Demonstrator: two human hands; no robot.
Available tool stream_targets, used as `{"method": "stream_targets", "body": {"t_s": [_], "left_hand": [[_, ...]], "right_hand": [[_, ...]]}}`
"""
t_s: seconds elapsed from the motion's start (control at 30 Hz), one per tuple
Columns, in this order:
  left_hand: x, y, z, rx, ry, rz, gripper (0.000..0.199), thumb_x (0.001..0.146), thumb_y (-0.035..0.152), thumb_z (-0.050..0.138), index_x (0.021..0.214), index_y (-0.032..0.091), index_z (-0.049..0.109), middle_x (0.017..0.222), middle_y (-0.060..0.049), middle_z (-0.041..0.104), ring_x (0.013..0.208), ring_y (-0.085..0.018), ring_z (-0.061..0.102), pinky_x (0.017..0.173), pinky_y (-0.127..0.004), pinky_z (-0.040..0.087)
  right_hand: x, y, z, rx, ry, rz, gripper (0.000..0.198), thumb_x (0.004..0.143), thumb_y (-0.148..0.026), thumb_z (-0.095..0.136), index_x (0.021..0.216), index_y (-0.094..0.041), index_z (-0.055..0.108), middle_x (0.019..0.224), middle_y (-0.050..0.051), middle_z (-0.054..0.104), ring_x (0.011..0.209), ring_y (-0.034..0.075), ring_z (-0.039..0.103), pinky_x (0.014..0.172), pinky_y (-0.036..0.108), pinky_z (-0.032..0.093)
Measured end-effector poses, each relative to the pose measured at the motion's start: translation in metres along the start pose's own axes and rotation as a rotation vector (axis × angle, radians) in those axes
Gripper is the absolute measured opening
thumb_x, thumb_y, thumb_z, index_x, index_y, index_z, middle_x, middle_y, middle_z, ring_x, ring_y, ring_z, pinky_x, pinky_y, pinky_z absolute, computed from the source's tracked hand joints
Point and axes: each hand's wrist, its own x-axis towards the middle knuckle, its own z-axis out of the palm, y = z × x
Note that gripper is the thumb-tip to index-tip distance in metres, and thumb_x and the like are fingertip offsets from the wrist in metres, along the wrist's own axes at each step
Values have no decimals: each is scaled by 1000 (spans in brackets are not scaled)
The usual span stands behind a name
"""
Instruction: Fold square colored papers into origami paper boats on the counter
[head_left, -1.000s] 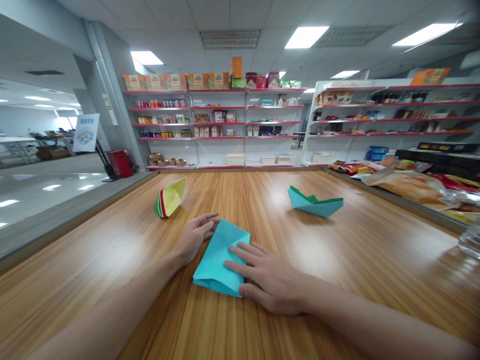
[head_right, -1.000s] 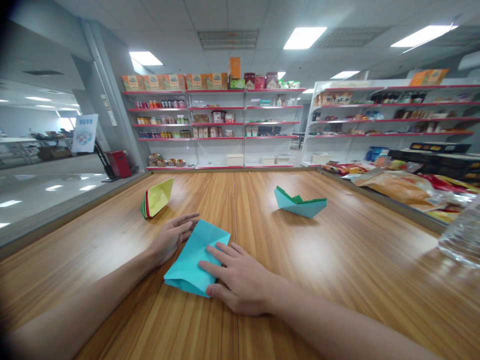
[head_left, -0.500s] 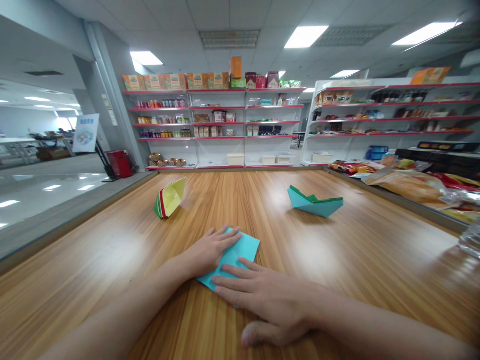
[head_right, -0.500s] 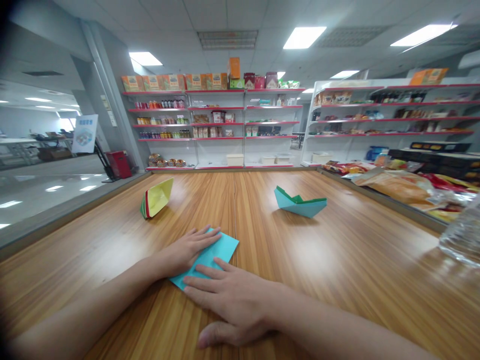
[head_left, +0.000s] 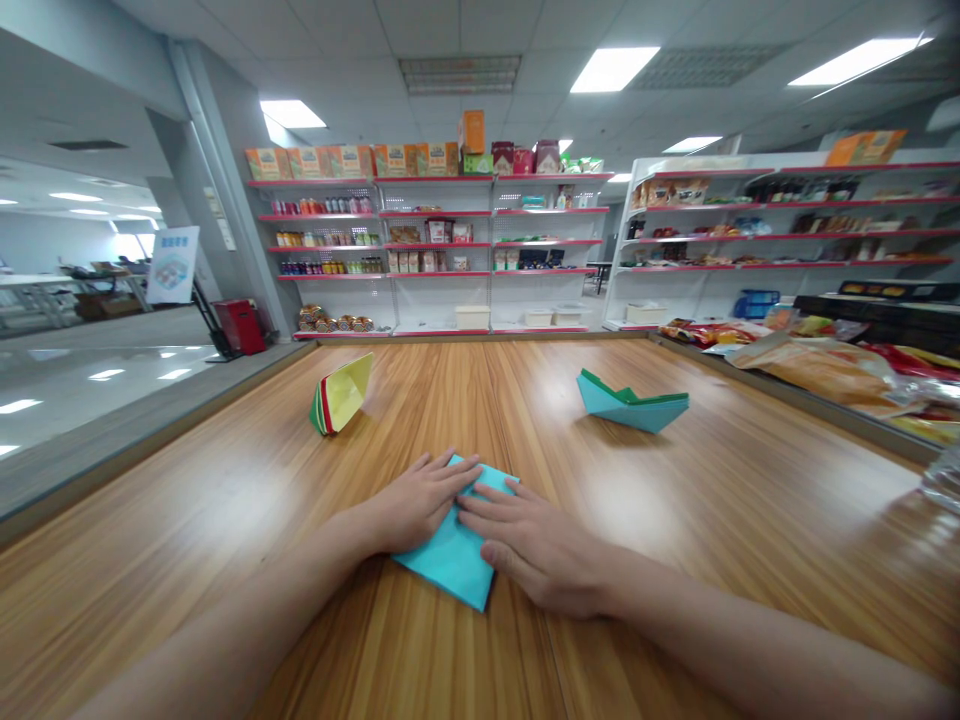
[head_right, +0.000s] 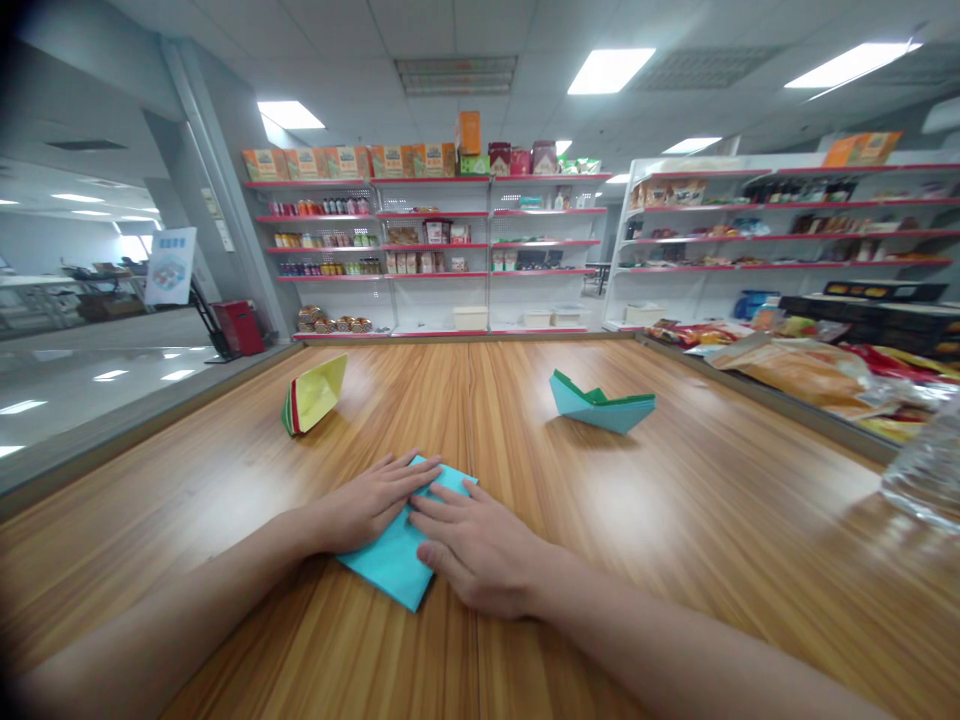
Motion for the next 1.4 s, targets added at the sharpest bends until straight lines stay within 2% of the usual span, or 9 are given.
{"method": "stream_targets", "body": {"t_s": [0.2,0.4,0.57,0.73,0.87,0.97,1.17,1.3,1.4], "left_hand": [[-1,4,-2,-32,39,14,48,96,28,35,144,34,28,150,-1,31,140,-28,21,110,-54,21],[-3,13,-8,28,36,41,41,94,34,40,135,39,43,148,-2,35,137,-32,27,109,-56,23],[0,14,-2,71,132,-18,41,94,35,41,134,32,48,140,-8,44,132,-31,35,108,-53,28],[1,9,5,111,263,-91,38,92,30,43,127,26,56,136,-10,47,129,-30,37,108,-51,30],[1,8,5,131,255,-169,41,92,31,41,129,22,54,143,-9,41,133,-36,31,107,-58,25],[2,11,1,104,238,-181,39,92,32,40,125,21,57,141,-8,45,132,-39,31,104,-62,25],[1,24,-11,115,329,-202,37,94,31,37,89,21,72,99,-8,67,100,-27,56,102,-55,27],[-1,26,-15,58,299,-84,42,94,31,36,79,17,73,76,-8,64,78,-21,59,83,-40,43],[-3,24,-14,-77,286,68,36,92,28,39,93,15,73,79,-10,65,76,-19,60,73,-32,46]], "right_hand": [[0,44,4,-87,113,244,52,97,-44,31,144,-22,31,148,8,33,138,28,25,110,53,20],[-3,49,7,-139,188,269,51,95,-42,35,140,-18,38,145,12,39,136,30,29,107,54,25],[-3,31,3,-124,357,17,34,92,-25,41,121,-19,57,122,9,61,122,25,46,104,48,30],[-4,4,0,-52,156,-273,36,89,-36,49,120,-19,57,113,8,64,111,21,52,103,41,30],[-5,-7,-4,-78,117,-108,57,86,-52,51,132,-18,46,122,11,58,115,25,48,108,49,20],[-4,-9,-6,-115,116,-17,59,84,-59,49,129,-20,48,117,10,59,113,28,49,109,56,11],[-3,-2,-2,-238,204,143,53,83,-63,46,110,-19,59,108,10,61,113,31,48,106,60,14],[-2,12,5,-330,282,291,42,85,-54,50,102,-17,60,106,11,62,117,34,45,105,65,6],[-3,22,8,-353,299,339,36,89,-44,47,111,-17,58,116,13,60,124,35,40,105,67,3]]}}
